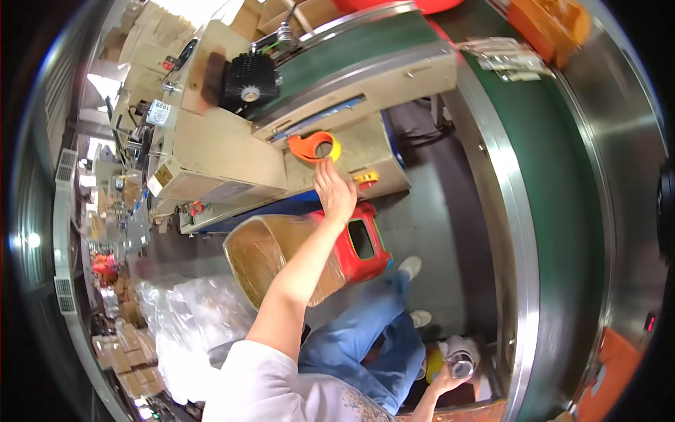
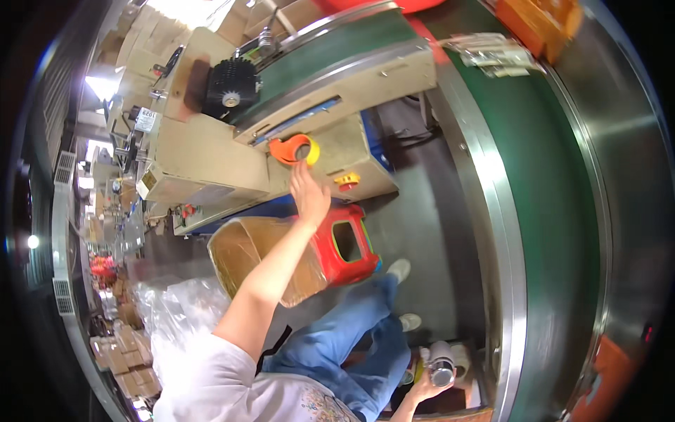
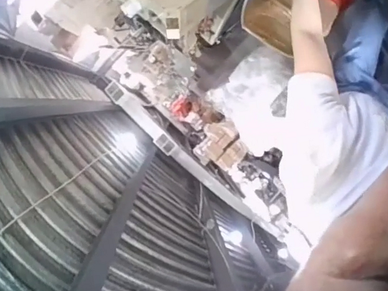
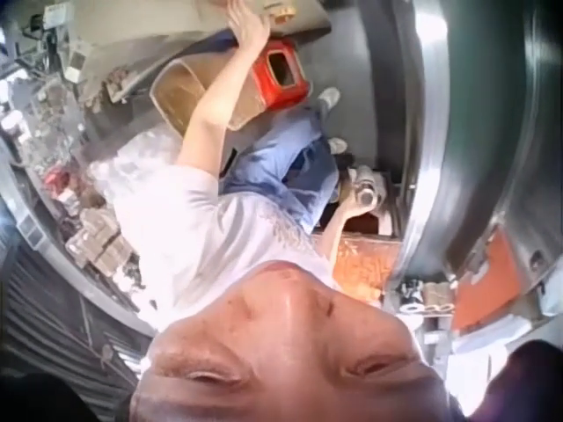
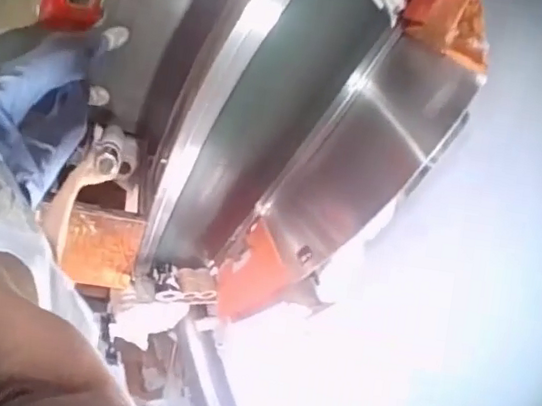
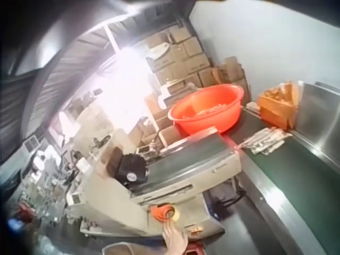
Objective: Collect products from a conveyor belt and sorting bowl, place them into plastic bags, and seal the bags.
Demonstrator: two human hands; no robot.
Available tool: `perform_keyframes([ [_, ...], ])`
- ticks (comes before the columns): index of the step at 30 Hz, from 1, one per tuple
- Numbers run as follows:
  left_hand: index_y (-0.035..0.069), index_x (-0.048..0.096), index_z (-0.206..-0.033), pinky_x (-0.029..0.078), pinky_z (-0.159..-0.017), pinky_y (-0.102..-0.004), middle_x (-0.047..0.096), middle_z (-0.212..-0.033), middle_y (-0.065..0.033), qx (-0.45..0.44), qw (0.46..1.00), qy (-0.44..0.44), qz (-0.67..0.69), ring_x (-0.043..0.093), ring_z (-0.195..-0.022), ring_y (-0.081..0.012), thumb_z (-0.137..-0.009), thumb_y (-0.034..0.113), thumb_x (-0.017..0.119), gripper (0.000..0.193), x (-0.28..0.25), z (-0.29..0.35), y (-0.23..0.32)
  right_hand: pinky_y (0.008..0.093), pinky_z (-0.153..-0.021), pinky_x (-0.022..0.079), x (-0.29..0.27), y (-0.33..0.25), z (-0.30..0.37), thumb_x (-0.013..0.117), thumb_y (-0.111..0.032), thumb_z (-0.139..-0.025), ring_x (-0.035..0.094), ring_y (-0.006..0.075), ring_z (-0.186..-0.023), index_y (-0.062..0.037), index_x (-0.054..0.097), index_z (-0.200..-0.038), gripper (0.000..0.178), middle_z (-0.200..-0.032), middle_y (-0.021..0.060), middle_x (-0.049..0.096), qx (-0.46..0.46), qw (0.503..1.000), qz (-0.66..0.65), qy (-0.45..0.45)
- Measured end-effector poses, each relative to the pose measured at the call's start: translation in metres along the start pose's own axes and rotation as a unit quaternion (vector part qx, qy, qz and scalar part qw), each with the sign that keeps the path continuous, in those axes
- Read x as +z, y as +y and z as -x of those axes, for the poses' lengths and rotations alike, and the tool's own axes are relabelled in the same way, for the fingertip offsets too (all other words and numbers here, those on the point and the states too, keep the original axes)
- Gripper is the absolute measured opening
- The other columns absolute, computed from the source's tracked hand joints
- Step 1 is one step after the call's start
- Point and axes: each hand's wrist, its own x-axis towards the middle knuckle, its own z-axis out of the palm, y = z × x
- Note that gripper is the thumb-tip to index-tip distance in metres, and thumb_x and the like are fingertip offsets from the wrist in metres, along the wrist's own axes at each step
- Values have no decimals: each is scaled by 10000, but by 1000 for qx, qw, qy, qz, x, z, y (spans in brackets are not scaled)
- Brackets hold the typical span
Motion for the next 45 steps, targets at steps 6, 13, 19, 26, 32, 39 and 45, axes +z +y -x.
perform_keyframes([
  [6, 71, 538, -996, 283, -978, -511, 558, -1017, -84, 101, 966, -132, -197, 443, -1140, -245, -807, 274, 589, 282, 22, -57, -78, 387, -1010, 305, 63, -191, -46, 659, 70, -561, 440, 293, -1125, 2, 392, -1240, 733, -1220, 149, 437, -194, 952, -13, -235],
  [13, 35, 445, -1188, 221, -1025, -543, 443, -1216, -149, 27, 970, -190, -151, 353, -1222, -325, -729, 123, 620, 500, -28, -61, -66, 390, -965, 347, 166, -350, -82, 802, -133, -561, 441, 287, -1120, -1, 391, -1253, 816, -1204, 151, 430, -259, 866, -125, -410],
  [19, 3, 319, -1270, 173, -1061, -531, 365, -1261, -182, -56, 916, -321, 233, 323, -1230, -351, -597, 141, 662, 767, -117, -17, 39, 347, -911, 382, 197, -472, -80, 813, -51, -522, 470, 237, -1031, -26, 432, -1186, 766, -1114, 115, 437, -259, 849, -136, -440],
  [26, 9, 335, -1235, 347, -985, -437, 454, -1225, -171, -198, 831, 8, 520, 471, -1133, -294, -667, 228, 759, 742, -110, -40, 117, 381, -794, 417, 180, -568, -81, 839, -153, -495, 496, 305, -939, -38, 461, -1089, 713, -1050, 153, 471, -402, 750, -60, -522],
  [32, 19, 480, -1091, 456, -831, -328, 537, -1041, -108, -208, 843, 1, 496, 565, -951, -247, -467, 176, 864, 750, -155, -85, 122, 359, -839, 412, 163, -663, -100, 895, -307, -443, 465, 269, -999, -30, 424, -1171, 910, -1068, 126, 455, -559, 587, -25, -585],
  [39, 42, 445, -1083, 483, -767, -309, 558, -1013, -115, -170, 840, 61, 512, 592, -887, -228, -498, 235, 863, 745, -200, -102, 115, 340, -773, 448, 180, -720, -103, 870, -249, -471, 523, 268, -908, -54, 546, -1044, 686, -996, 129, 497, -559, 453, 5, -695],
  [45, 63, 425, -1035, 485, -729, -344, 552, -916, -108, -153, 856, -39, 492, 589, -814, -280, -498, 208, 827, 687, -218, -90, 122, 334, -899, 398, 173, -792, -105, 853, -352, -507, 460, 306, -1120, -49, 439, -1216, 875, -1157, 157, 443, -570, 139, 119, -801],
])
